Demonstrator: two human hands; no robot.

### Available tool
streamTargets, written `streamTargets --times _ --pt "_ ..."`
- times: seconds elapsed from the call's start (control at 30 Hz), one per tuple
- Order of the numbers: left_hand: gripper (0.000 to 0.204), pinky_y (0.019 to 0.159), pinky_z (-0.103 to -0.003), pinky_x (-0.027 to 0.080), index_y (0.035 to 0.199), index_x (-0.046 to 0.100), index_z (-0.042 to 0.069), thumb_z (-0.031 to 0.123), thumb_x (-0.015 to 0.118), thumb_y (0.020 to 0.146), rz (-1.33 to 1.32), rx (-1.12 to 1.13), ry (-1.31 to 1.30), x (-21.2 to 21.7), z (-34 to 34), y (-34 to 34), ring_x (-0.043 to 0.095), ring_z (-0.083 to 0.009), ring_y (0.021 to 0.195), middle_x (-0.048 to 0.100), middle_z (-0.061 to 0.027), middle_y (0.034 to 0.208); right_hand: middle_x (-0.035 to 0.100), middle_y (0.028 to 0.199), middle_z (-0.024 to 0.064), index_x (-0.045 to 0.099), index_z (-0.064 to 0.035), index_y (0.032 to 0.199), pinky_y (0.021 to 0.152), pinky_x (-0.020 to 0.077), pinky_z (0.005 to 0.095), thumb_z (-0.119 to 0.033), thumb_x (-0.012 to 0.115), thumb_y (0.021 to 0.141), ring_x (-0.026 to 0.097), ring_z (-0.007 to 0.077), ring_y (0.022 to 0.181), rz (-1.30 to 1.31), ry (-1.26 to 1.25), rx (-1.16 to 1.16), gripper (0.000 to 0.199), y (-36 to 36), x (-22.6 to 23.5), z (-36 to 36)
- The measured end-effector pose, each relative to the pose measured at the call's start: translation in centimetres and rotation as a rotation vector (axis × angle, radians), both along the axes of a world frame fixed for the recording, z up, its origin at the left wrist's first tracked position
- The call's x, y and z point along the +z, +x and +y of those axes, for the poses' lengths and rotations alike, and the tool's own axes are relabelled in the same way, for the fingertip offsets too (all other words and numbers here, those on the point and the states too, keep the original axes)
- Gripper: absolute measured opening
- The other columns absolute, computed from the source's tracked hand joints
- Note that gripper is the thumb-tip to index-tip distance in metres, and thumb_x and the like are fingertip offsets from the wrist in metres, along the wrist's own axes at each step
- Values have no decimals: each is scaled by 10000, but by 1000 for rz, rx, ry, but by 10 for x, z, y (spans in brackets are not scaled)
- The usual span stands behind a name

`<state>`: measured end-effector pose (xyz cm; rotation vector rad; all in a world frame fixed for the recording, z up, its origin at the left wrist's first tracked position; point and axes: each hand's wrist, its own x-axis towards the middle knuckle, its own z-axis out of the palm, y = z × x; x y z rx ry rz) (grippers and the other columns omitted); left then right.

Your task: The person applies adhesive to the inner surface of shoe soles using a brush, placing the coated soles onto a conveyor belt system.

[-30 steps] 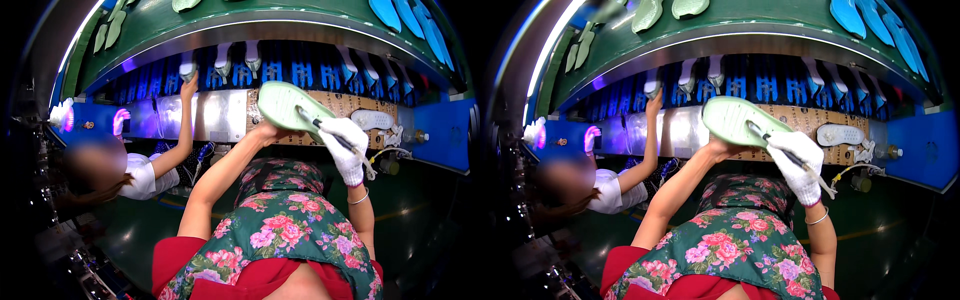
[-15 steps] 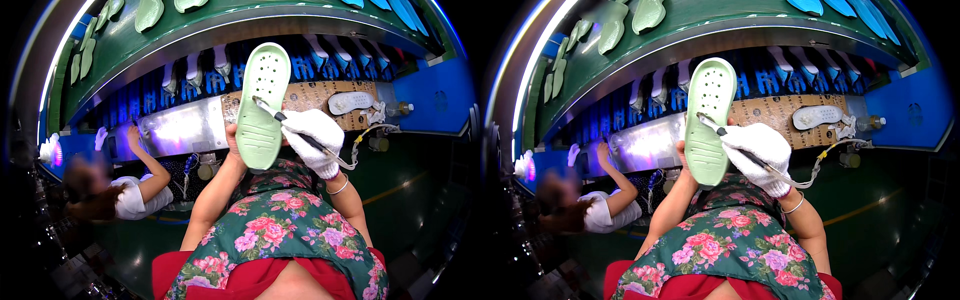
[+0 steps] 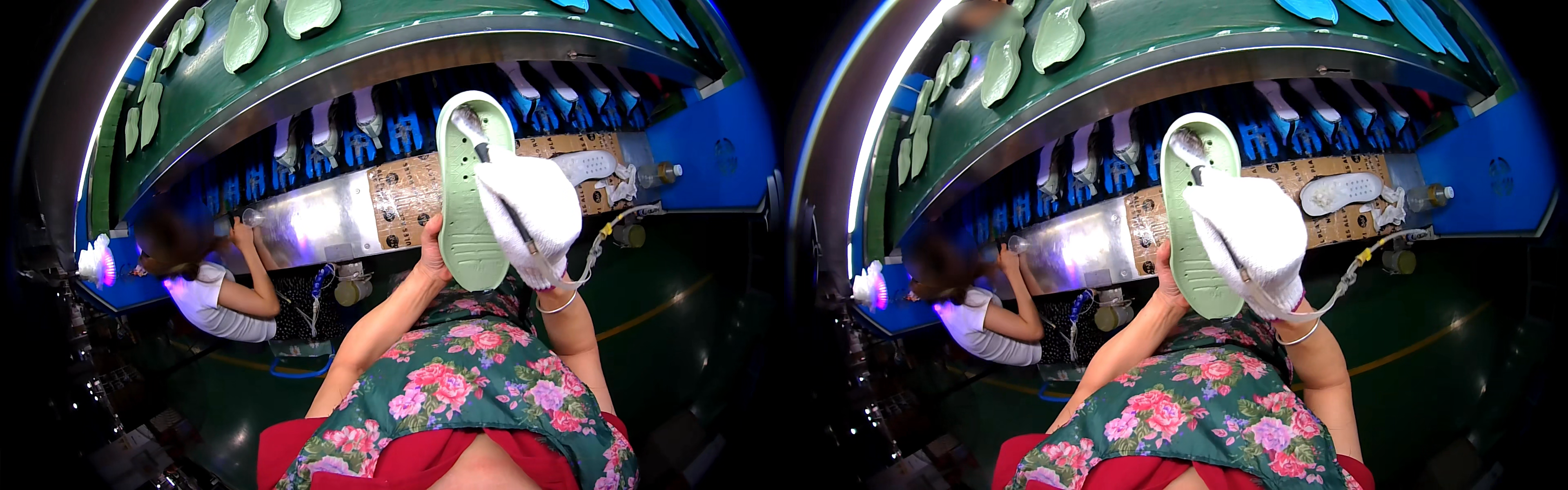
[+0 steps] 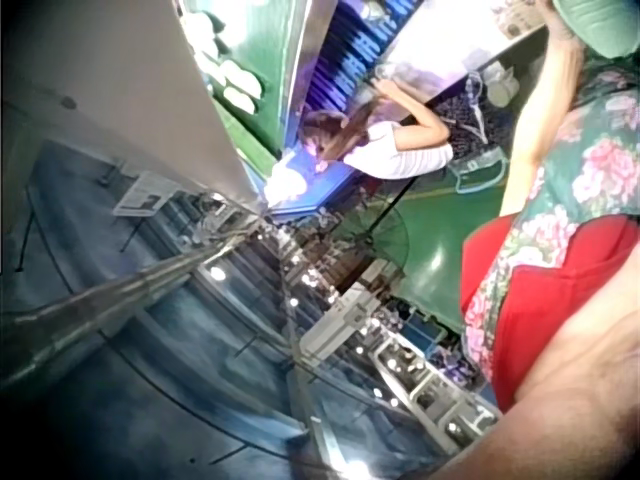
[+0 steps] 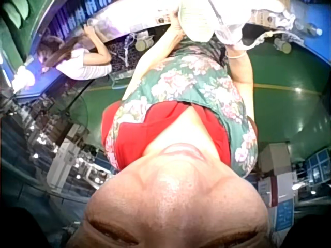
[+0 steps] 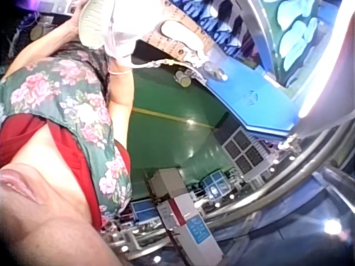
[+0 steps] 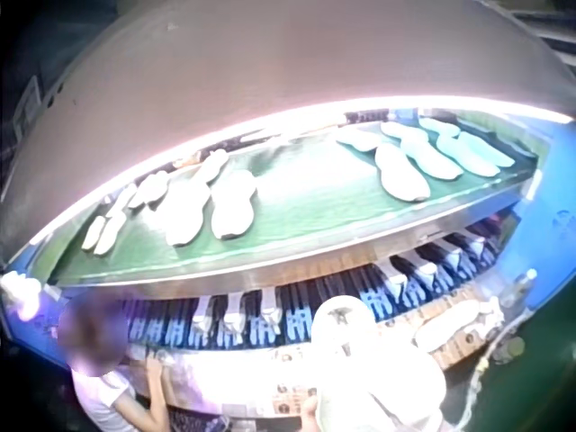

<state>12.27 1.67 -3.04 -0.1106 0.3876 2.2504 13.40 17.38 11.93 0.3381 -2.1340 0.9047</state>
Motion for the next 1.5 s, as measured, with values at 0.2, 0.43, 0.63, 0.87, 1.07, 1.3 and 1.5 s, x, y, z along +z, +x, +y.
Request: streamTargets --times 0.2,0.43,0.63,0.87,1.07,1.3,1.5 --pt "815 1083 -511 450 1464 441 121 660 566 866 -50 95 -10 7 4 -5 564 -313 1262 545 -137 1406 743 923 135 749 -11 963 733 563 327 6 751 749 711 243 816 -100 -380 137 215 0 -10 -15" --pt "957 1112 -517 400 1499 390 132 779 531 807 0 86 -253 18 3 -14 494 -331 1319 478 -140 1469 736 906 122 742 -8 940 731 552 330 40 765 729 699 231 779 -71 -192 19 217 0 -21 -28" --pt "924 1131 -506 384 1515 353 144 773 479 850 33 240 -170 30 1 -34 490 -335 1321 463 -183 1461 737 922 140 731 9 923 720 555 317 65 749 743 704 226 795 -26 -434 37 189 -11 -24 -26" --pt "1015 1067 -545 445 1547 279 134 825 449 822 198 168 103 43 3 -52 527 -366 1273 455 -202 1463 735 926 138 750 -21 971 786 550 365 -6 768 735 710 282 815 -83 -181 189 237 -6 -28 -38" --pt "1067 1018 -576 477 1525 312 106 875 413 793 110 228 246 47 -5 -67 547 -442 1219 466 -166 1453 737 937 128 750 -23 936 753 554 344 28 755 750 704 261 828 -97 -361 141 193 -12 -30 -43" --pt "1057 959 -594 505 1507 342 69 851 451 803 241 167 256 49 -14 -81 590 -433 1151 492 -167 1423 735 911 105 757 -49 934 733 557 339 5 772 746 703 247 796 -198 -494 323 196 -8 -33 -52" --pt "1120 963 -603 492 1518 324 63 901 388 777 323 -13 353 49 -23 -91 600 -462 1102 511 -169 1404 736 890 83 768 -92 924 749 555 350 -64 800 735 710 259 814 -135 -102 335 194 -5 -30 -53"
